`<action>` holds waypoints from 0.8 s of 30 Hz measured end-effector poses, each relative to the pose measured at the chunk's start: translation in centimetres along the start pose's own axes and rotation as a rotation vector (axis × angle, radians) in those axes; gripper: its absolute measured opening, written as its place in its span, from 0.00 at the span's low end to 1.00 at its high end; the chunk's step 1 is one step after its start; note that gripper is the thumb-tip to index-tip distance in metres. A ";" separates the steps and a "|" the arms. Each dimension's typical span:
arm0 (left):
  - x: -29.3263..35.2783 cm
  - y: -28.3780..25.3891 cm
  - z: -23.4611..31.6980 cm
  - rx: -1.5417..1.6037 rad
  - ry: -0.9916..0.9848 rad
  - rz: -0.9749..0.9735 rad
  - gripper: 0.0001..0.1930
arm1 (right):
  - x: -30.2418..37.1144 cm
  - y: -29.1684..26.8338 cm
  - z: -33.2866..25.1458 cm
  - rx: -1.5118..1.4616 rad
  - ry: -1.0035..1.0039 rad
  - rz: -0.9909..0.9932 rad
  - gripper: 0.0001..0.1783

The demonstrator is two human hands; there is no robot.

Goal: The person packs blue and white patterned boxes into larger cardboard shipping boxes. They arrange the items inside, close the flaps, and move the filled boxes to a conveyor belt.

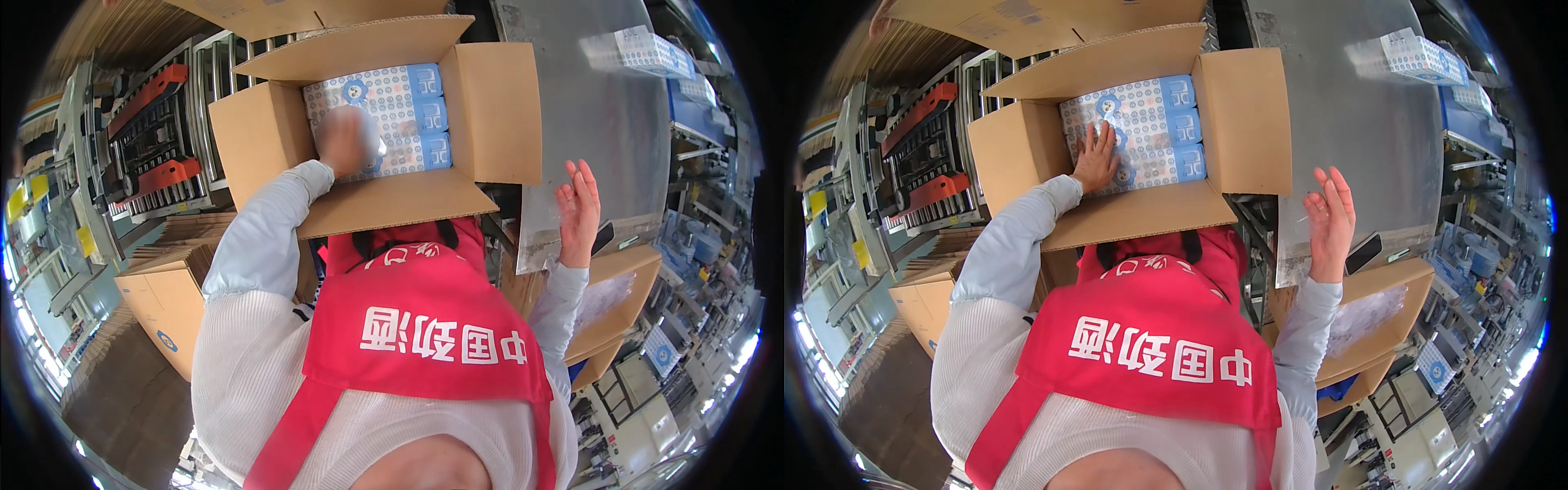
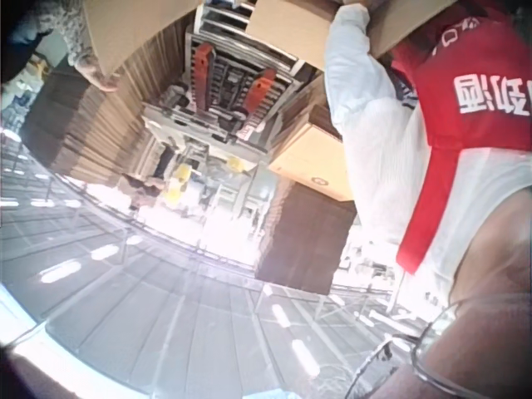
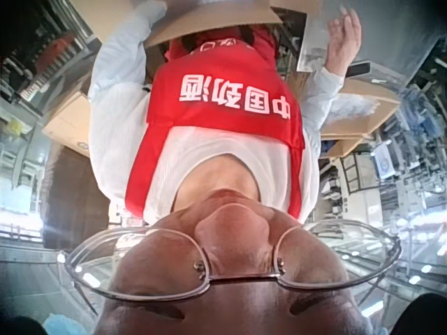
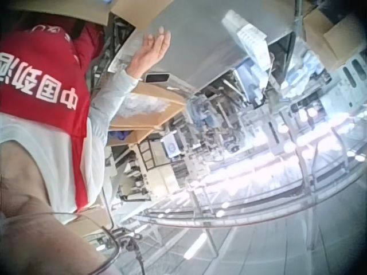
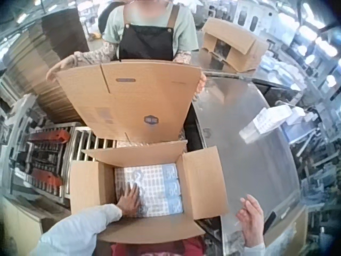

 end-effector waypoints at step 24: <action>-3.1 -24.1 23.5 1.196 0.277 -0.243 0.42 | -3.6 10.5 0.3 0.374 -0.470 -0.497 0.35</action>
Point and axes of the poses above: each hand's wrist, its own x-axis away from the middle knuckle, its own y-axis out of the palm, z = x × y, the point moved 7 cm from there along -x, towards the middle knuckle, and after that the axes turned 8 degrees about -y, right-handed, at the moved point
